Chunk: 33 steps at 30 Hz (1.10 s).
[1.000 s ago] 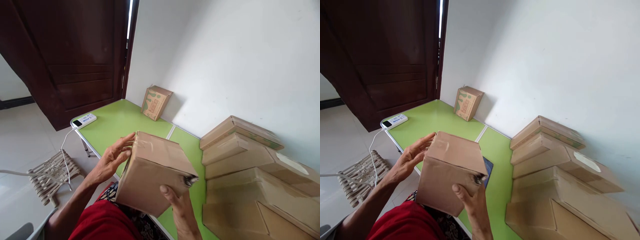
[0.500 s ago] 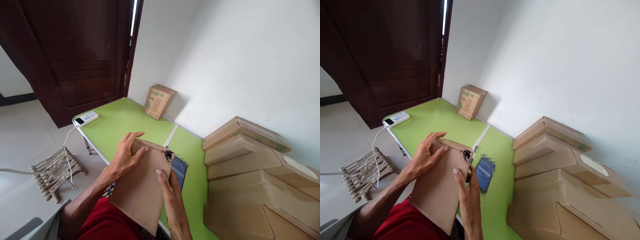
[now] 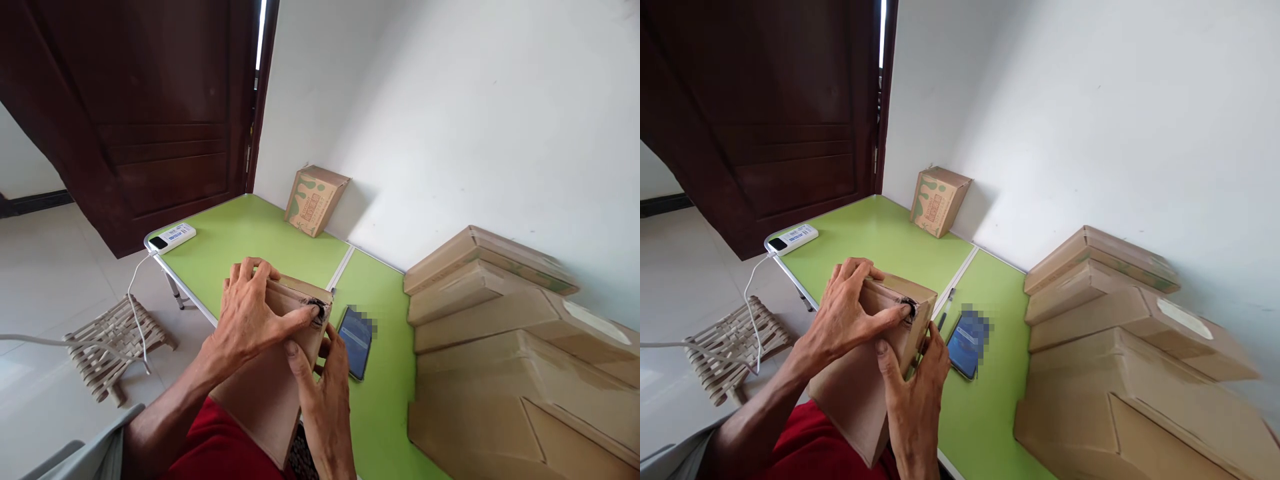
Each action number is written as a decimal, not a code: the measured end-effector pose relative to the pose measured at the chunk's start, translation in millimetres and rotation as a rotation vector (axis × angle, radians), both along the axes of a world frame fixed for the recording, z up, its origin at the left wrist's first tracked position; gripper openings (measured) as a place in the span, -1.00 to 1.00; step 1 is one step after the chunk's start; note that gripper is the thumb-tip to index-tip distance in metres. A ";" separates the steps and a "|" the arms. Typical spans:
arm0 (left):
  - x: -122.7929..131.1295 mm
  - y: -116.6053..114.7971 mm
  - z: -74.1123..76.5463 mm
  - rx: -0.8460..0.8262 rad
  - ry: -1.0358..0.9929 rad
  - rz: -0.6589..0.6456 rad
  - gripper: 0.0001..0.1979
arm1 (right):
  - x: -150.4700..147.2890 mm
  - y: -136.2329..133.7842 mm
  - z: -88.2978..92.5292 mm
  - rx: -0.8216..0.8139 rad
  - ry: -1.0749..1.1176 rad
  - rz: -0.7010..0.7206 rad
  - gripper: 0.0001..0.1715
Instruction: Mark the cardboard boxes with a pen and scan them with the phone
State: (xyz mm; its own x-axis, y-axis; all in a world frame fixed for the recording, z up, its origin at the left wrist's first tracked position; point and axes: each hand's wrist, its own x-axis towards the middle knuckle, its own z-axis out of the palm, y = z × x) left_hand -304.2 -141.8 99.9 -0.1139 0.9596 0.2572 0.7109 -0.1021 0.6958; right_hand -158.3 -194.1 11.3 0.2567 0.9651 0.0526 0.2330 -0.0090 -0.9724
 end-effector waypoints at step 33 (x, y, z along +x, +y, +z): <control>-35.7 14.8 -83.0 -0.529 -0.728 -0.445 -0.38 | 35.8 15.4 -31.3 -0.212 0.267 0.165 -0.35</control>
